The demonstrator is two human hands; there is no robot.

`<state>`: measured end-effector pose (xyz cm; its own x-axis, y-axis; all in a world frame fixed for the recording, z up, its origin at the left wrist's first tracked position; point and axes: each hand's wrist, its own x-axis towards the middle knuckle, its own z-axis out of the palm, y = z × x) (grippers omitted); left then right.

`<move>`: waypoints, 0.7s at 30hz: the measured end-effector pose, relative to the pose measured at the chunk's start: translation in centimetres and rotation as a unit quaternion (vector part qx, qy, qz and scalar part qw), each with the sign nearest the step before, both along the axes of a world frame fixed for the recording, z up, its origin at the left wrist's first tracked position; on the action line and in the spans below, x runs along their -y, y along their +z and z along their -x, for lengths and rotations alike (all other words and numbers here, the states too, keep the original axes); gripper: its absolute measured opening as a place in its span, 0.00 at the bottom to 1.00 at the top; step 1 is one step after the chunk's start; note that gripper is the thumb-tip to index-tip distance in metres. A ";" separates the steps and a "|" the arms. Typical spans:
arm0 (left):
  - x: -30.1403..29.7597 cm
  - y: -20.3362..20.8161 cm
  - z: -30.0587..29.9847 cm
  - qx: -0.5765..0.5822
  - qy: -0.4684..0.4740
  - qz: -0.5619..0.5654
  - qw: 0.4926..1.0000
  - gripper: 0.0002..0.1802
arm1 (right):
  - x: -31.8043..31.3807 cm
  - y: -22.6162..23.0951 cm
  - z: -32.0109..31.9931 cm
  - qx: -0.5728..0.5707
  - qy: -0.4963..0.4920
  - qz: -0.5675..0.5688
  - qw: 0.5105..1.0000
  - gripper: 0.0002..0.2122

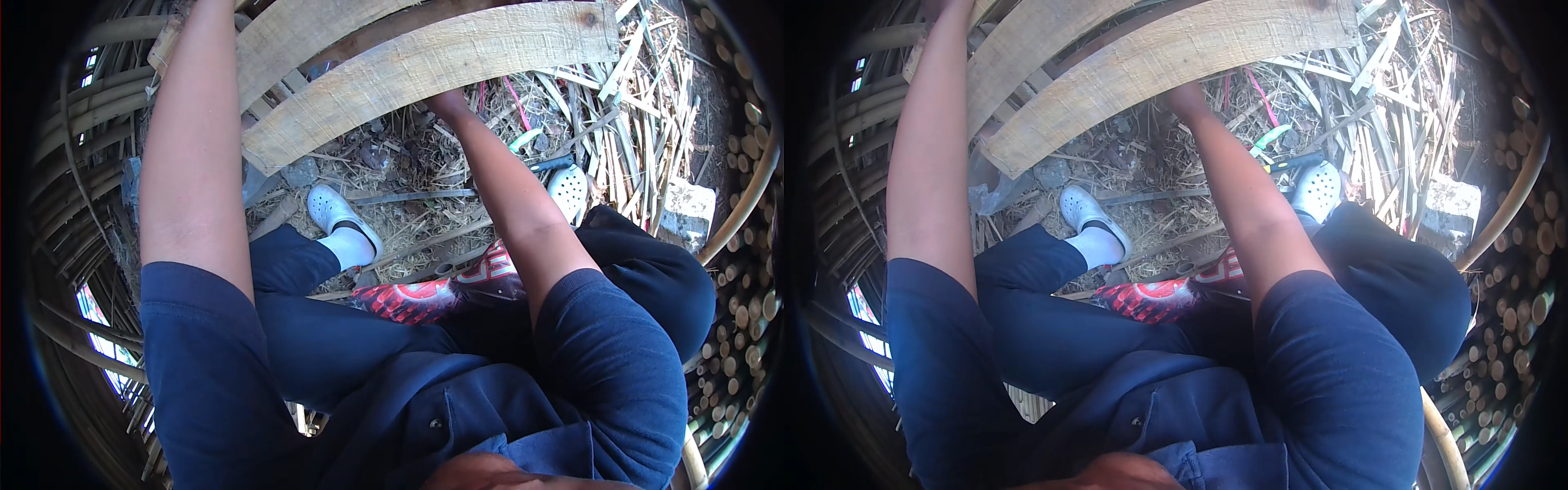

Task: The person assembles a bamboo lattice structure by hammering small wooden pegs into pre-drilled holes in the bamboo slats, retrieving pegs from a plastic bag throughout the process.

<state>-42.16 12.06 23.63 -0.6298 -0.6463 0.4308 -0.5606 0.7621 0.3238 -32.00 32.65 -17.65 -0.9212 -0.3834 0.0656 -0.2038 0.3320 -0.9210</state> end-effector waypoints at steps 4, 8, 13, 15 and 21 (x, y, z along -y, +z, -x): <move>0.4 -0.2 -0.3 -0.026 -0.011 -0.001 1.000 0.23 | 0.8 -0.7 0.1 -0.071 0.017 -0.070 0.995 0.21; 1.5 -0.5 -0.2 -0.017 -0.009 0.021 1.000 0.23 | 1.7 -0.7 -0.5 -0.065 0.007 -0.025 0.998 0.21; -0.4 0.1 0.1 -0.017 0.008 -0.041 0.999 0.23 | 1.4 -1.4 -0.6 -0.081 0.083 -0.102 0.988 0.21; 0.5 -0.2 0.5 -0.017 0.012 0.003 1.000 0.24 | 0.7 -1.2 -1.1 -0.065 0.125 -0.104 0.985 0.21; 1.4 -0.7 -0.1 -0.028 0.004 -0.001 1.000 0.26 | -3.0 2.0 -3.8 0.040 0.137 -0.119 0.983 0.23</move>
